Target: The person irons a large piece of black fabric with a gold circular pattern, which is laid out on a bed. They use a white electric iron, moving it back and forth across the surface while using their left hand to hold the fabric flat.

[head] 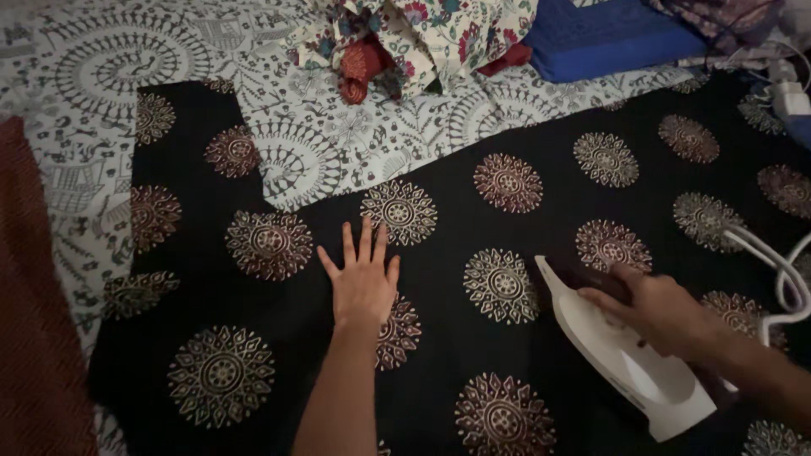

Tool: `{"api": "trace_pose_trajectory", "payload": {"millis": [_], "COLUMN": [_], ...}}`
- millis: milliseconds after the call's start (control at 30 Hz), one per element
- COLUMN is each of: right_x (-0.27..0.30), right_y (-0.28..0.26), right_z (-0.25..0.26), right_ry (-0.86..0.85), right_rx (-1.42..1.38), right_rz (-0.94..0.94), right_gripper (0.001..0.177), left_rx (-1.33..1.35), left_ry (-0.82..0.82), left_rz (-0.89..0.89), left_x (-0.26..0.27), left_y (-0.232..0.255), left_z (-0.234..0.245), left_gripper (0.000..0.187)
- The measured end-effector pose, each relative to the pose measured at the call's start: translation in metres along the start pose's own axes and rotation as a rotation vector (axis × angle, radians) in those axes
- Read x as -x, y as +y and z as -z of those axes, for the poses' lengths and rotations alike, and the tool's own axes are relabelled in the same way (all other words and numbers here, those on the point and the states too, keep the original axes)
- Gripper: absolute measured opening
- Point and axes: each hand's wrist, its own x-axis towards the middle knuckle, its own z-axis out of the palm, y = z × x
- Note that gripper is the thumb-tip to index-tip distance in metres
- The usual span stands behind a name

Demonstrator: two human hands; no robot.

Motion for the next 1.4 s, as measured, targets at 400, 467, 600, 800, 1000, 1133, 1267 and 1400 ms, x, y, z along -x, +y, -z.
{"api": "trace_pose_trajectory", "payload": {"millis": [400,467,600,800,1000,1133,1267,1400], "right_x": [-0.023,-0.036,-0.053,-0.076,-0.094,-0.115,-0.151,-0.147], "right_y": [-0.095,-0.108,-0.138,-0.182,-0.212,-0.213,-0.194,-0.178], "right_z": [0.002,0.006,0.013,0.031,0.045,0.045,0.035,0.019], "right_ry": [0.243,0.298,0.391,0.356,0.269,0.214,0.241,0.370], "right_rx": [0.077,0.095,0.085,0.074,0.033,0.054,0.079,0.308], "right_rz": [0.257,0.333,0.401,0.365,0.352,0.400,0.519,0.768], "right_gripper": [0.077,0.073,0.065,0.068,0.071,0.071,0.070,0.057], "left_rx": [-0.005,0.016,0.053,0.098,0.126,0.097,0.058,0.048], "left_ry": [-0.013,0.037,0.126,0.022,-0.086,-0.064,-0.055,0.210], "left_rz": [0.033,0.017,-0.015,-0.022,0.029,0.037,0.063,0.054], "left_x": [0.002,0.001,0.001,-0.002,-0.003,-0.004,0.003,0.040], "left_y": [-0.028,-0.030,-0.032,-0.035,-0.032,-0.030,-0.026,-0.023], "left_z": [-0.008,-0.015,-0.023,-0.017,-0.007,-0.006,-0.009,-0.021], "left_gripper": [0.067,0.067,0.067,0.066,0.067,0.067,0.067,0.067]}}
